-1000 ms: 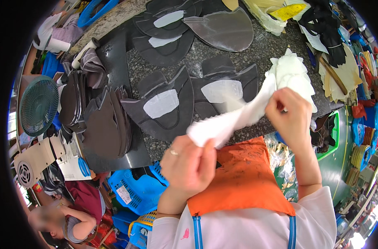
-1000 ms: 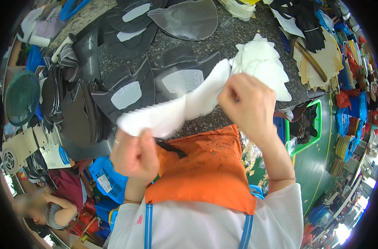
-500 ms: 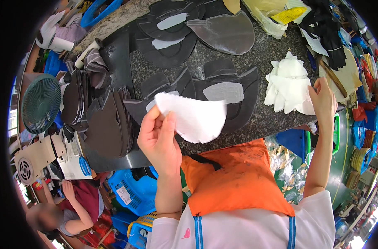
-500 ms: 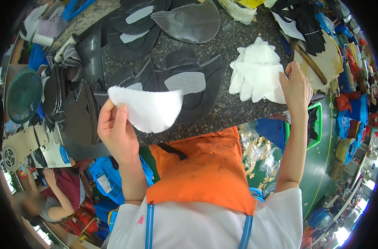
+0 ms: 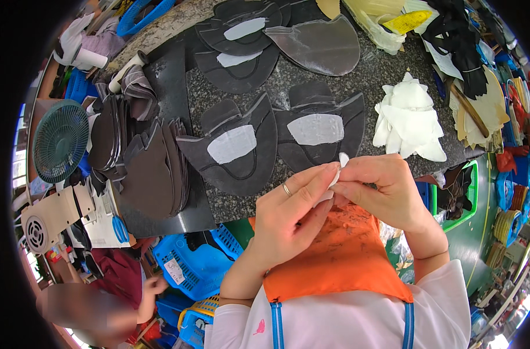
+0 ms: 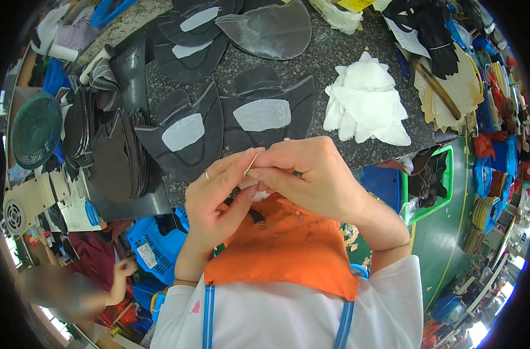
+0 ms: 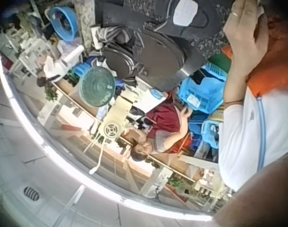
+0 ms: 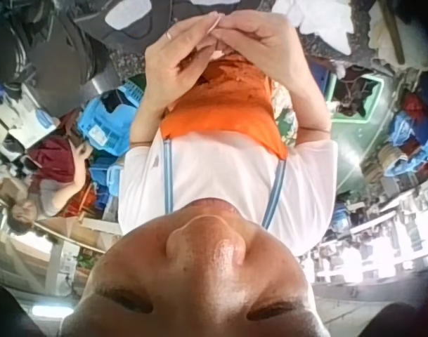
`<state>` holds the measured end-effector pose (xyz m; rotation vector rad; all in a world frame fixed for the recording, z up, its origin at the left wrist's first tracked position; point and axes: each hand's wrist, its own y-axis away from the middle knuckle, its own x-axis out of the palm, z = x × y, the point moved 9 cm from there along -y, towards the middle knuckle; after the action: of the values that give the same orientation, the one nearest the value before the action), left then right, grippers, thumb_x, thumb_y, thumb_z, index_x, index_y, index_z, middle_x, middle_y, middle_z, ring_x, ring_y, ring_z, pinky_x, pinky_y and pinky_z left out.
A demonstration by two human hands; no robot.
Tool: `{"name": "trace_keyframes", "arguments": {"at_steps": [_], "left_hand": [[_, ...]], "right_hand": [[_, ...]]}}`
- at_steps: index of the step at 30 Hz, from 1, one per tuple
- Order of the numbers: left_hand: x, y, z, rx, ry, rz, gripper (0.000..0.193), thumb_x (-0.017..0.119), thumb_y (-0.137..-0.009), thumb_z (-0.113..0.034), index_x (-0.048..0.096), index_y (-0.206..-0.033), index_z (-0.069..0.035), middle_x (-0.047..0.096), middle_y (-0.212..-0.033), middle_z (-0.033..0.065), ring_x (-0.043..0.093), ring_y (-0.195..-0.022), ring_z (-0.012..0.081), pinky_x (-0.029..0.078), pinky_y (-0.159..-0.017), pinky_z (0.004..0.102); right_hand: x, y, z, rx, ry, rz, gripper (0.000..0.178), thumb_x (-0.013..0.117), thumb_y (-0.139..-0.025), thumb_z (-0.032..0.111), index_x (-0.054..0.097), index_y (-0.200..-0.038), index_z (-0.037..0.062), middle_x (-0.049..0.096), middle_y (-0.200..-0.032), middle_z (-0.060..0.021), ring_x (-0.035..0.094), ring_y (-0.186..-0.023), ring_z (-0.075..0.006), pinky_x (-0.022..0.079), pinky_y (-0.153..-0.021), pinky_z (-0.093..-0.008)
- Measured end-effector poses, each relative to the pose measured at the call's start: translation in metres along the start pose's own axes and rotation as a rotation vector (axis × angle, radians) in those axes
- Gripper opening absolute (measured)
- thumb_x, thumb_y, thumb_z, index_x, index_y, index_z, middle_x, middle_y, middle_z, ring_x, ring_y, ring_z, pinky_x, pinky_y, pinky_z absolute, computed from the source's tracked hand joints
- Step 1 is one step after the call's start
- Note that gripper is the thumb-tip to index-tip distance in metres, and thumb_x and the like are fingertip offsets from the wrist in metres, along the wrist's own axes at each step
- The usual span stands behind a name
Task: The person attaches white padding pieces and inner linings onto leather shoe components by hand. Then, the person applies adhesive to the leather shoe components using a yellow applicator tool.
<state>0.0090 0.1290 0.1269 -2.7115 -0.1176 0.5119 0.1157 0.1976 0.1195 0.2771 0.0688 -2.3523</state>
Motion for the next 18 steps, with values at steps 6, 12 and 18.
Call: {"name": "trace_keyframes", "arguments": {"at_steps": [6,12,18], "left_hand": [[0.001,0.001,-0.003,-0.04,-0.04,-0.05,0.047,0.064,-0.081,0.01,0.06,-0.127,0.0,0.066,-0.112,0.0158,0.069,-0.085,0.0212,0.055,-0.07,0.0284],[-0.012,0.003,0.007,-0.104,0.031,-0.143,0.029,0.061,-0.089,0.003,0.066,-0.117,0.003,0.068,-0.101,0.0128,0.068,-0.082,0.0173,0.054,-0.072,0.0252],[-0.013,0.022,0.083,-0.575,0.938,-0.513,0.013,0.061,-0.092,-0.002,0.068,-0.101,0.004,0.067,-0.087,0.0064,0.065,-0.077,0.0134,0.054,-0.068,0.0262]], "right_hand": [[0.002,0.003,0.013,-0.142,0.234,-0.178,0.004,0.067,-0.08,0.0,0.064,-0.081,-0.0005,0.06,-0.068,-0.0073,0.058,-0.057,-0.0196,0.049,-0.055,-0.0294],[0.002,0.001,0.019,-0.214,0.16,-0.138,0.009,0.069,-0.077,-0.003,0.066,-0.086,0.0,0.063,-0.073,-0.0075,0.063,-0.063,-0.0191,0.051,-0.056,-0.0283],[0.002,0.004,0.022,-0.254,0.309,-0.194,0.017,0.076,-0.074,0.006,0.067,-0.088,0.0032,0.064,-0.078,-0.0088,0.065,-0.067,-0.0245,0.052,-0.057,-0.0322]]}}
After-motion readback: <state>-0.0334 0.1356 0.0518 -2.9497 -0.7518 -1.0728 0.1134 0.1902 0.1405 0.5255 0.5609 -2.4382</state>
